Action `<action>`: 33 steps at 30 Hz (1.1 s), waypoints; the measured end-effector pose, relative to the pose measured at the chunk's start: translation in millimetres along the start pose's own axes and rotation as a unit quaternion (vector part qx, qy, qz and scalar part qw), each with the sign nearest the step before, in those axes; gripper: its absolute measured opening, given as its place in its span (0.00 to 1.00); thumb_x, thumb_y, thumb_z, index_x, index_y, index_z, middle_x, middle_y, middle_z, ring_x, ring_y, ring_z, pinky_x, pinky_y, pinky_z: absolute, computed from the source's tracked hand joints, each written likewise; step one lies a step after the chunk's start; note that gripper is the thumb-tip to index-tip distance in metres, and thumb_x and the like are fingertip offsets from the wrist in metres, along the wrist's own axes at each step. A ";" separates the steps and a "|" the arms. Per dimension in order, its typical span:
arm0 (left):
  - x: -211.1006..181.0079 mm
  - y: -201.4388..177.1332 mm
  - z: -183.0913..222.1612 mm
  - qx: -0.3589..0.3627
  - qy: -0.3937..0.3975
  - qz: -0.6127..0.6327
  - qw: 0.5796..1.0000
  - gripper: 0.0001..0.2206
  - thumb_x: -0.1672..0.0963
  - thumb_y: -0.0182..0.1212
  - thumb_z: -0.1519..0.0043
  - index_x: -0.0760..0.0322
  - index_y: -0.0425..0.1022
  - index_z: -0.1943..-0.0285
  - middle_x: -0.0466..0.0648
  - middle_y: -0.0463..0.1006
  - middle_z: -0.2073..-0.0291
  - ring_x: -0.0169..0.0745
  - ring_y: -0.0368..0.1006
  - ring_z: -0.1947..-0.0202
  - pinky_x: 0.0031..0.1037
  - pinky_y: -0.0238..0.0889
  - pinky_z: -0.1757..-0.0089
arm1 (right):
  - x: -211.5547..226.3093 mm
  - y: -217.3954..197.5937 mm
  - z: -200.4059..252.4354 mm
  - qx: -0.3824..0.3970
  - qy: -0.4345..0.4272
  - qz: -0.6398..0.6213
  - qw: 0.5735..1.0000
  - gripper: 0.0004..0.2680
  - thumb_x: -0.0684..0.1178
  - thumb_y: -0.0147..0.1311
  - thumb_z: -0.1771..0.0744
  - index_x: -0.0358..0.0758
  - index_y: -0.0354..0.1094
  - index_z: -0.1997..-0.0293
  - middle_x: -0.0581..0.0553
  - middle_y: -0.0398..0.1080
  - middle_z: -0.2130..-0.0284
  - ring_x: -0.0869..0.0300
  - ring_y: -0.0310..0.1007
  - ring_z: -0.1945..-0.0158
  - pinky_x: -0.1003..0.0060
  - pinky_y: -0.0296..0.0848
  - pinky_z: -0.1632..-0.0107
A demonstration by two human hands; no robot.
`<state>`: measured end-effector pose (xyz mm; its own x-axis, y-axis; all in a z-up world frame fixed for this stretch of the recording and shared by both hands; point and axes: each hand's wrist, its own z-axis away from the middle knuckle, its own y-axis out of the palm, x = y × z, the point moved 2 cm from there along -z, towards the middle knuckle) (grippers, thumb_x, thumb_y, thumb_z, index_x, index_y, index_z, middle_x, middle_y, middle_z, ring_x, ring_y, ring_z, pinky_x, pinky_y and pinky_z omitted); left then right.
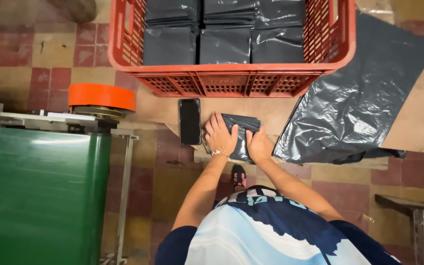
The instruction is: Picking up plastic bags from a conveyor belt, folding them, and placing them into a red plastic crate.
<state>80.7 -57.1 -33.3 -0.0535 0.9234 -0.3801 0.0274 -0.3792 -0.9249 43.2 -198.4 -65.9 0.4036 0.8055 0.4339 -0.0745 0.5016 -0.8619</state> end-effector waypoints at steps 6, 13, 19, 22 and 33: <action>45.5 38.2 -40.1 0.067 -0.167 0.145 0.973 0.35 0.39 0.59 0.46 0.57 0.63 0.34 0.52 0.67 0.40 0.56 0.64 0.41 0.51 0.70 0.55 | 11.0 -18.4 3.9 -0.007 0.001 -0.014 1.000 0.19 0.64 0.39 0.29 0.35 0.55 0.45 0.30 0.75 0.63 0.39 0.78 0.56 0.45 0.74 0.51; 60.1 27.2 -72.1 0.225 -0.191 0.160 0.942 0.41 0.36 0.66 0.54 0.60 0.71 0.37 0.58 0.72 0.42 0.61 0.71 0.42 0.49 0.69 0.50 | -8.8 6.1 -11.9 -0.020 -0.003 -0.008 1.000 0.20 0.67 0.41 0.31 0.38 0.61 0.49 0.34 0.76 0.64 0.40 0.79 0.56 0.42 0.72 0.49; 6.5 -54.7 3.7 0.024 -0.073 0.228 0.971 0.22 0.49 0.64 0.47 0.63 0.76 0.47 0.55 0.78 0.56 0.58 0.74 0.50 0.47 0.70 0.54 | -12.4 -10.2 -5.8 -0.038 -0.017 -0.155 0.987 0.20 0.59 0.56 0.32 0.28 0.65 0.45 0.21 0.72 0.54 0.30 0.71 0.47 0.36 0.65 0.41; 48.0 -27.8 68.2 0.040 -0.051 0.345 0.937 0.17 0.51 0.61 0.45 0.54 0.70 0.48 0.48 0.74 0.58 0.45 0.71 0.60 0.34 0.64 0.57 | -15.2 -25.6 -7.1 0.029 0.042 -0.227 0.973 0.23 0.65 0.52 0.36 0.36 0.67 0.44 0.32 0.72 0.52 0.40 0.71 0.46 0.48 0.65 0.42; 187.3 -100.6 273.3 0.059 -0.301 0.348 0.886 0.10 0.50 0.54 0.43 0.51 0.74 0.57 0.41 0.79 0.59 0.38 0.73 0.59 0.32 0.65 0.57 | 34.0 22.4 37.0 -0.005 -0.284 -0.215 0.934 0.12 0.53 0.60 0.33 0.40 0.68 0.49 0.44 0.68 0.67 0.54 0.68 0.63 0.60 0.65 0.52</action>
<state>-204.9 137.6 -12.8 -0.5876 0.2780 -0.7599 0.1605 -0.8804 -0.4463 21.4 -148.1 -60.8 -0.1540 0.5688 0.8079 -0.0071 0.8170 -0.5765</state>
